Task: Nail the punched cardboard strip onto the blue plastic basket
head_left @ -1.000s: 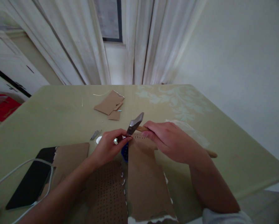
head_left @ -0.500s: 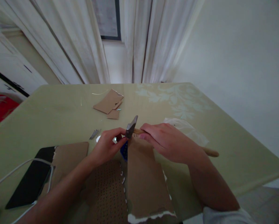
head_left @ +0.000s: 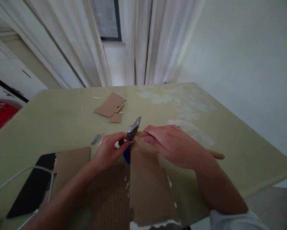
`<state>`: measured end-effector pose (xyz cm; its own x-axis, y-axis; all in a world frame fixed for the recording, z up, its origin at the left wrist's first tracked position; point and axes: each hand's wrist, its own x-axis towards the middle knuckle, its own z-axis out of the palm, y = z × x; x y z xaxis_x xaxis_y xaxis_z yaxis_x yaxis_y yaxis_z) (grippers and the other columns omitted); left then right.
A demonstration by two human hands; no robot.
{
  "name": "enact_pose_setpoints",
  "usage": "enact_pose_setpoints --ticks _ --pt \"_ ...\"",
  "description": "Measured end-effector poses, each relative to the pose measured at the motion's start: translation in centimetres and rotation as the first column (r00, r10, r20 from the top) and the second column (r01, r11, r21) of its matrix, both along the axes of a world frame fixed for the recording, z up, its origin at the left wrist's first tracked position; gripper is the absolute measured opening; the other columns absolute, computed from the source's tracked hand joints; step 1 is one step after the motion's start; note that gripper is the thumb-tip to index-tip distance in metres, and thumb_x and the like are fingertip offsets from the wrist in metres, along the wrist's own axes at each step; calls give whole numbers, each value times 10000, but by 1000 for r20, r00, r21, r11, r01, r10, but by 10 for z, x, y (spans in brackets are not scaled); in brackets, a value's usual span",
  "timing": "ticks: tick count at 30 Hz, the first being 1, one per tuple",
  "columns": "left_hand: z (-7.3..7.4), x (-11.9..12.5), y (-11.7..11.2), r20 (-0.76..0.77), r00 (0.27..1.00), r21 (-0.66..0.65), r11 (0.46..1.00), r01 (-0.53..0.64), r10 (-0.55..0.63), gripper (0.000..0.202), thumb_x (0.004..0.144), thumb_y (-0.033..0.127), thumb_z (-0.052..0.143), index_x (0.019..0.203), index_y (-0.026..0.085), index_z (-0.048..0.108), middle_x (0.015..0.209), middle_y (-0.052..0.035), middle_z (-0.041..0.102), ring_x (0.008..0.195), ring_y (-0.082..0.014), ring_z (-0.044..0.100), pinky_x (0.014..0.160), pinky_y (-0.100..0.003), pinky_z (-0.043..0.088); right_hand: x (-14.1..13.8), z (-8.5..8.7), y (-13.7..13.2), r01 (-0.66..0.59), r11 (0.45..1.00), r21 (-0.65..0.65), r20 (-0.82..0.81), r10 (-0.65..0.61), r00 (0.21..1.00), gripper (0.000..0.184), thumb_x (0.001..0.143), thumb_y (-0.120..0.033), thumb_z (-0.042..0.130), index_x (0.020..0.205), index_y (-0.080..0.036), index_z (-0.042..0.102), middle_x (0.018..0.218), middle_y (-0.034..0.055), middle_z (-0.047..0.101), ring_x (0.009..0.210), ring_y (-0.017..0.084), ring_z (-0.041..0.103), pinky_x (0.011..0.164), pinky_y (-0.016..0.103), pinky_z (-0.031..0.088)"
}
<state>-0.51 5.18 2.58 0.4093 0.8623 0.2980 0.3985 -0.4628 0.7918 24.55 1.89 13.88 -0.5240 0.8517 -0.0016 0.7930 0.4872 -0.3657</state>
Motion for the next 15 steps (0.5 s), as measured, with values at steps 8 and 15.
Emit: enact_pose_setpoints --ticks 8,15 --pt "3 1 1 -23 1000 31 999 9 -9 177 996 298 661 908 205 782 709 27 724 602 -129 610 533 -189 473 -1 -1 2 -14 1000 -13 44 14 999 368 1211 -429 469 1016 -195 676 899 61 788 775 216 689 696 348 296" --pt "-3 -2 1 -46 999 -2 1000 15 -15 153 999 283 671 966 207 799 770 23 758 643 -132 638 554 -178 515 2 3 2 -13 999 -34 37 15 999 365 1217 -419 452 1053 -187 682 895 61 782 799 212 698 692 337 301"
